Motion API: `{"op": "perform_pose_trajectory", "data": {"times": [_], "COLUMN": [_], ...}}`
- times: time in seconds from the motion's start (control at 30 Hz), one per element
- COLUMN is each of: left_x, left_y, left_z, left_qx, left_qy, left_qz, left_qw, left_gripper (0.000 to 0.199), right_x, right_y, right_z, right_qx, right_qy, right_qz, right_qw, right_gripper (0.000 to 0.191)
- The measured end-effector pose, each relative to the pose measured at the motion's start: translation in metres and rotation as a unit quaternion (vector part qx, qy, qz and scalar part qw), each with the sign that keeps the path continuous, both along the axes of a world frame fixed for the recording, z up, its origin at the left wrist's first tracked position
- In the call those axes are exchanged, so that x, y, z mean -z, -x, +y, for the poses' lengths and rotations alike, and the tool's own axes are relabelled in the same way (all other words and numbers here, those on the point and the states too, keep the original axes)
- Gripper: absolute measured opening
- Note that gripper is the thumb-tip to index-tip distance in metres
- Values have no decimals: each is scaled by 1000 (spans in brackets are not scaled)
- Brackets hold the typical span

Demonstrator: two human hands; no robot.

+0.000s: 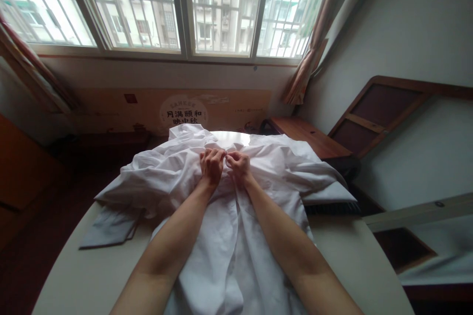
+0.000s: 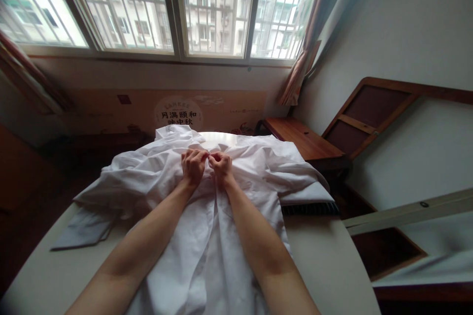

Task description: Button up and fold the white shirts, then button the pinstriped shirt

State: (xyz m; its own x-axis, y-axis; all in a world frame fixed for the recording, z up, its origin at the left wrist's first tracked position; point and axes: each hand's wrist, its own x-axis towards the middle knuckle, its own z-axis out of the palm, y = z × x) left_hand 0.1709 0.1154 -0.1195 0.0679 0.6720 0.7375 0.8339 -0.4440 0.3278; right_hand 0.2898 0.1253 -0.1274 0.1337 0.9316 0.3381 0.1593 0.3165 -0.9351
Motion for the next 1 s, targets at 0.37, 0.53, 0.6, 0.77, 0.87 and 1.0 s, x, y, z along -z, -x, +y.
{"op": "perform_pose_trajectory", "data": {"times": [0.37,0.53,0.6,0.77,0.87,1.0], "left_x": [10,14,12,3,0,1], "left_y": [3,0,-1,-3,-4,-4], "left_z": [14,18,16,9,7,9], "left_qx": [124,140,139,132,133,136], "left_qy": [14,53,76,117,130,139], "left_qz": [-108,-186,-220,-279,-284,-284], "left_qw": [986,971,963,944,941,939], "left_gripper": [14,16,17,18,14,16], "right_x": [-2,-1,0,-2,-2,0], "right_y": [-3,-2,1,9,10,9], "right_z": [-2,-5,-6,-13,-14,-11], "right_qx": [23,69,78,98,101,120], "right_qy": [-45,-85,-98,-101,-89,-95], "right_qz": [-46,-143,-188,-251,-244,-233], "right_qw": [998,984,974,958,960,960], "right_gripper": [19,17,16,21,24,19]}}
